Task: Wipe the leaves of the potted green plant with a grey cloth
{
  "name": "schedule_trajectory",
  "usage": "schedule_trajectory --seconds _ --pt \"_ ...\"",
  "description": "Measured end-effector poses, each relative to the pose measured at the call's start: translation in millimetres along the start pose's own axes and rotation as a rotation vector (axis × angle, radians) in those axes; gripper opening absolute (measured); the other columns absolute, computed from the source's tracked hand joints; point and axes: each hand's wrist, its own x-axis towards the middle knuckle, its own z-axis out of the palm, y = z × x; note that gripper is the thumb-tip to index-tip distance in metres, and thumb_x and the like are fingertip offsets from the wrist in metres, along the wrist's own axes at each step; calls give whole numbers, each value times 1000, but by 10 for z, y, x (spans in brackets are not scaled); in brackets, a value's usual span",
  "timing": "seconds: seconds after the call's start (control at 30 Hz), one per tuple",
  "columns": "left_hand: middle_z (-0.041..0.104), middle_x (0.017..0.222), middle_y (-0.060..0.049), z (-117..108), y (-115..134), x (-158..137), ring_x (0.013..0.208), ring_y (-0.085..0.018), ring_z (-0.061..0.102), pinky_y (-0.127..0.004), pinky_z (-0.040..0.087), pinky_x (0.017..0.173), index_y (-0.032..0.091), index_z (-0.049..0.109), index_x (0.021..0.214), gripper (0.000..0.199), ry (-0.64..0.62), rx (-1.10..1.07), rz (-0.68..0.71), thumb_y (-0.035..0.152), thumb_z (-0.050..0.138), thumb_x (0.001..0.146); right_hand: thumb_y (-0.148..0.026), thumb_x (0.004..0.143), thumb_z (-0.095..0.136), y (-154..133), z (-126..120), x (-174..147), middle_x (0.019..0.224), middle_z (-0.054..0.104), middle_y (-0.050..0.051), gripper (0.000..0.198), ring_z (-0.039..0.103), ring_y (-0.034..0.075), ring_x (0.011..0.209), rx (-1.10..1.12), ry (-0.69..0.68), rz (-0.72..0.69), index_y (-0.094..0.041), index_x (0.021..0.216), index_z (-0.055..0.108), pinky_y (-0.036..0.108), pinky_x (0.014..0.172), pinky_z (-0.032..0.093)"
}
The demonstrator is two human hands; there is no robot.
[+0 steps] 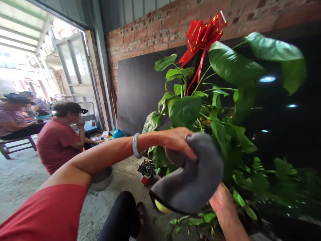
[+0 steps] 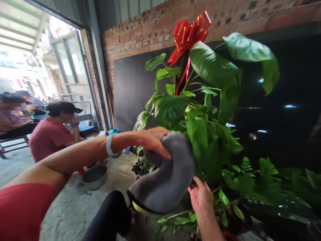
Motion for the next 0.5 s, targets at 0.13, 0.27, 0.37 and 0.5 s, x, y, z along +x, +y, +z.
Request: schedule_trajectory --seconds 0.13,0.27,0.37,0.5 --pt "76 98 -1 -167 -102 174 91 -14 69 -28 56 91 14 74 108 34 448 -226 181 25 81 76 -32 45 89 -43 133 -86 76 75 -3 36 68 18 70 84 56 87 -27 70 64 35 66 62" --pt "74 89 -2 51 -554 18 85 -17 66 -28 53 82 14 74 99 35 346 119 -115 26 87 69 -23 41 91 -180 125 -182 72 73 -3 41 66 18 64 97 103 153 -23 72 64 35 59 61" --pt "69 75 0 112 -686 -285 79 -20 64 -28 49 75 16 74 89 33 69 474 -248 23 89 61 -14 34 92 -275 75 -198 70 71 -5 49 66 18 63 93 157 158 -23 71 62 33 55 60" --pt "69 81 4 -197 -481 -478 81 -14 61 -23 47 74 15 72 98 33 278 309 -109 25 82 67 -18 35 94 -322 66 -172 69 71 -3 48 65 18 63 71 137 151 -21 72 63 35 56 61"
